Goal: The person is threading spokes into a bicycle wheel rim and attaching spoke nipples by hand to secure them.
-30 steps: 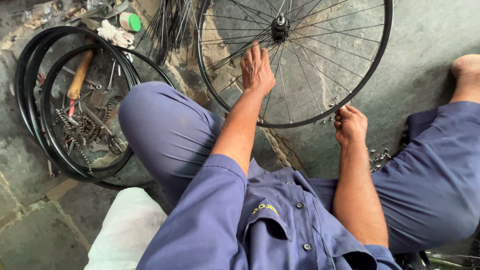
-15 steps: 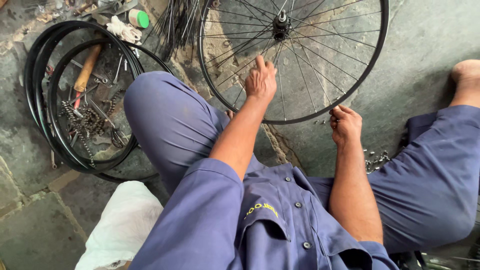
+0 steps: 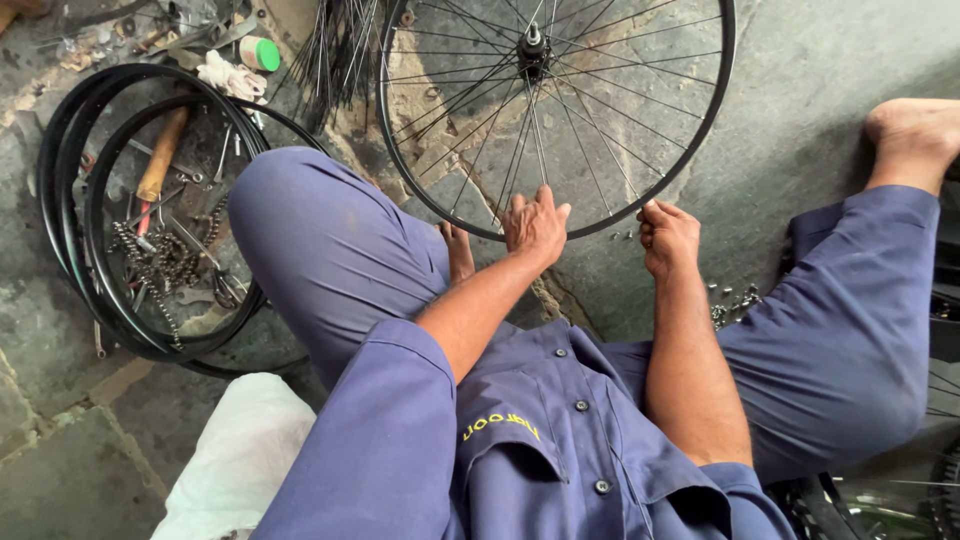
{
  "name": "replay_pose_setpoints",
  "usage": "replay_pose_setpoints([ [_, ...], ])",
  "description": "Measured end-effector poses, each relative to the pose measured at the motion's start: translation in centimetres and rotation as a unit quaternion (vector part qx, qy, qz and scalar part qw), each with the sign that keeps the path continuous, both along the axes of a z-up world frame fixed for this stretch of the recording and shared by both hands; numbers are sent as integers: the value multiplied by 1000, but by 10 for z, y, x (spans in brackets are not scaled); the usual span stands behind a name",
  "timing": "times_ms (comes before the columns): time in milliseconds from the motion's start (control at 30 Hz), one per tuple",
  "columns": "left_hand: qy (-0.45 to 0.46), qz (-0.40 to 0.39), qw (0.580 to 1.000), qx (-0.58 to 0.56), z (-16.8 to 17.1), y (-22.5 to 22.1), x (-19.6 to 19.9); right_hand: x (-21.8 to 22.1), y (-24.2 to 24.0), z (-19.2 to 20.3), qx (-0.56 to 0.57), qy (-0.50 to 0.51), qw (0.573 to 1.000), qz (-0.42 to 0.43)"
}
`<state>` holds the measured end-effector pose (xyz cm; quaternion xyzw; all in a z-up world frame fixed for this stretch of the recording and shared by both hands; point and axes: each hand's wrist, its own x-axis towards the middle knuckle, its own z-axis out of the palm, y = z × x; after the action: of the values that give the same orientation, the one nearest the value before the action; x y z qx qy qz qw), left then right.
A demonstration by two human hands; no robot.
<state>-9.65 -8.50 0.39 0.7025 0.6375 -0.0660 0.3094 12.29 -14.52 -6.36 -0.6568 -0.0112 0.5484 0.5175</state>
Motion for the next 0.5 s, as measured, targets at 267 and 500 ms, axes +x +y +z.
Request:
replay_pose_setpoints([
  [267, -187, 28, 977, 99, -79, 2, 23, 7, -8, -6, 18, 77, 996, -41],
  [500, -324, 105, 926, -161, -75, 18, 32, 6, -24, 32, 9, 100, 994, -30],
])
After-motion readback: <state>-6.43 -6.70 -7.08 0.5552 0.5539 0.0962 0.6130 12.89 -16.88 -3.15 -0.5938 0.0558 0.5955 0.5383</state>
